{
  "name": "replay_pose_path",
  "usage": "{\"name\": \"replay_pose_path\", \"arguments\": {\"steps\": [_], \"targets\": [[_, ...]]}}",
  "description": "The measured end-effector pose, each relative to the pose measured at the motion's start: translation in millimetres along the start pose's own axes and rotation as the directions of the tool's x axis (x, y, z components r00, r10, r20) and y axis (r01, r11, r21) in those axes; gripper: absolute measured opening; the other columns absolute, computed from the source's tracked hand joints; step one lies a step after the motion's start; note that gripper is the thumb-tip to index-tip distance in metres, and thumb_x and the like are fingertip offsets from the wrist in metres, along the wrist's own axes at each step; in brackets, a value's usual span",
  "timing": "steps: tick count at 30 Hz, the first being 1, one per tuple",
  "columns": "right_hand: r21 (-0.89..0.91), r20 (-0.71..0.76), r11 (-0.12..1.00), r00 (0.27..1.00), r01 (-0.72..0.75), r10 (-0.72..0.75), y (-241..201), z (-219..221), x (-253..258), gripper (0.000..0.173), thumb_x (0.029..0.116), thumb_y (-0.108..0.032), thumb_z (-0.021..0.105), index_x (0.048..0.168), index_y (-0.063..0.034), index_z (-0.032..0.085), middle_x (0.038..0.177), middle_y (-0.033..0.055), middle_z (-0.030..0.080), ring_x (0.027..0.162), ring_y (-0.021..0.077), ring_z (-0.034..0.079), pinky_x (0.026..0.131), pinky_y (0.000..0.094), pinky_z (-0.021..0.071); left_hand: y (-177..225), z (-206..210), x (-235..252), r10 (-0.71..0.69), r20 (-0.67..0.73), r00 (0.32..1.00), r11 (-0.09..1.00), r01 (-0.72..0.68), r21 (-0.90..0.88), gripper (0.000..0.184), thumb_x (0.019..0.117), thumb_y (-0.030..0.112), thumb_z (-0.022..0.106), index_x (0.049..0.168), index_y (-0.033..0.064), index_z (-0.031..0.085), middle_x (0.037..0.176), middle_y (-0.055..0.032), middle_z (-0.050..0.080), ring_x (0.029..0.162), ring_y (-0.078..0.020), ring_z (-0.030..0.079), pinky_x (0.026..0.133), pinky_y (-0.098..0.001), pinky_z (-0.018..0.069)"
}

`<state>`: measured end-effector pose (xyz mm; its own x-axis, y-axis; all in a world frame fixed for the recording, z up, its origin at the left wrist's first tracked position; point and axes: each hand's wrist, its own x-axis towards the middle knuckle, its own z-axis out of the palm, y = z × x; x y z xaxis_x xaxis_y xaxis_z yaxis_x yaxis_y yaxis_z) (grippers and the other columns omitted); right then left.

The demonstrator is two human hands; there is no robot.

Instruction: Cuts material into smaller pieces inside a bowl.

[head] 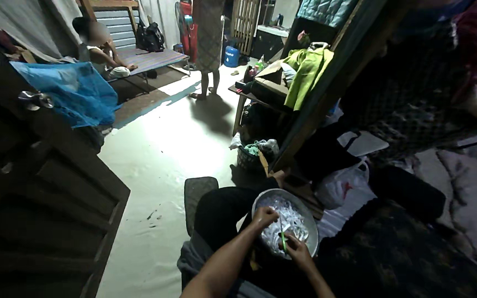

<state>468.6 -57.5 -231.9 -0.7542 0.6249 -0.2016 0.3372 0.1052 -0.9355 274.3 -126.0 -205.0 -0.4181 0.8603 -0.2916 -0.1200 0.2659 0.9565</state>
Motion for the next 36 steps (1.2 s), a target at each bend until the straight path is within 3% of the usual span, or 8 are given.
{"name": "replay_pose_path", "arguments": {"steps": [4,7,9,11,14,21,25,36], "targets": [[0.002,0.003,1.000,1.000,0.000,0.000,-1,0,5,0.040,0.0919,-0.008,0.069,0.129,0.0045,0.063,0.096,0.0121,0.074,0.079,0.0118,0.069,0.077,0.0294,0.0588,10,-2,-4,-0.001,-0.035,0.999,1.000,0.001,0.011,0.023,0.1005,0.016,0.063,0.107,-0.0057,0.068,0.090,-0.0087,0.068,0.076,-0.0090,0.060,0.074,-0.0280,0.0510],[-0.058,0.024,0.998,0.999,-0.034,0.035,-7,-2,4,0.041,0.0949,-0.009,0.067,0.133,0.0045,0.061,0.104,0.0173,0.072,0.084,0.0160,0.068,0.082,0.0341,0.0577,17,-4,-6,0.004,-0.039,0.999,0.999,-0.002,0.041,0.023,0.1003,0.013,0.063,0.109,-0.0080,0.066,0.091,-0.0100,0.068,0.078,-0.0085,0.061,0.076,-0.0269,0.0520],[-0.073,0.040,0.997,0.998,-0.036,0.039,-15,-2,5,0.040,0.0955,-0.011,0.066,0.132,0.0055,0.061,0.103,0.0164,0.071,0.083,0.0130,0.067,0.081,0.0308,0.0563,22,-5,-7,-0.004,-0.036,0.999,0.999,0.006,0.041,0.021,0.1007,0.011,0.061,0.108,-0.0085,0.066,0.092,-0.0104,0.068,0.079,-0.0083,0.061,0.077,-0.0269,0.0525],[-0.065,0.046,0.997,0.998,-0.039,0.042,-19,-1,6,0.041,0.0956,-0.015,0.067,0.131,0.0051,0.062,0.104,0.0158,0.070,0.083,0.0112,0.066,0.082,0.0286,0.0556,22,-5,-9,-0.040,-0.017,0.999,0.999,0.041,0.035,0.022,0.1023,0.013,0.061,0.112,-0.0061,0.065,0.094,-0.0113,0.067,0.080,-0.0110,0.060,0.078,-0.0306,0.0526],[-0.018,0.051,0.996,0.994,-0.092,0.092,-12,0,8,0.043,0.0950,-0.018,0.070,0.132,0.0036,0.063,0.108,0.0175,0.071,0.089,0.0157,0.069,0.088,0.0328,0.0567,13,-7,-12,-0.061,0.021,0.998,0.998,0.060,0.024,0.024,0.1025,0.019,0.061,0.118,0.0012,0.064,0.095,-0.0080,0.066,0.076,-0.0106,0.059,0.074,-0.0316,0.0534],[0.033,0.051,0.994,0.994,-0.101,0.099,-12,3,15,0.040,0.0941,-0.013,0.071,0.130,0.0036,0.063,0.101,0.0148,0.070,0.081,0.0119,0.065,0.081,0.0300,0.0559,14,-9,-10,-0.125,-0.003,0.992,0.992,0.125,-0.016,0.022,0.1033,0.021,0.060,0.116,0.0040,0.064,0.096,-0.0057,0.065,0.078,-0.0104,0.060,0.074,-0.0306,0.0533],[0.040,0.036,0.995,0.995,-0.090,0.088,-9,4,19,0.037,0.0930,-0.016,0.072,0.126,0.0004,0.066,0.092,0.0115,0.070,0.075,0.0122,0.064,0.076,0.0325,0.0560,14,-10,-9,-0.111,-0.011,0.994,0.992,0.110,-0.066,0.015,0.1027,0.019,0.060,0.111,0.0070,0.064,0.086,-0.0020,0.063,0.070,-0.0078,0.058,0.067,-0.0263,0.0524],[0.020,0.040,0.994,0.994,-0.103,0.103,-8,4,21,0.035,0.0928,-0.014,0.073,0.124,0.0006,0.067,0.095,0.0130,0.070,0.076,0.0133,0.064,0.078,0.0339,0.0560,15,-10,-4,-0.119,-0.022,0.993,0.986,0.116,-0.117,0.008,0.1020,0.015,0.060,0.101,0.0095,0.065,0.080,0.0007,0.062,0.065,-0.0061,0.056,0.062,-0.0231,0.0508]]}}
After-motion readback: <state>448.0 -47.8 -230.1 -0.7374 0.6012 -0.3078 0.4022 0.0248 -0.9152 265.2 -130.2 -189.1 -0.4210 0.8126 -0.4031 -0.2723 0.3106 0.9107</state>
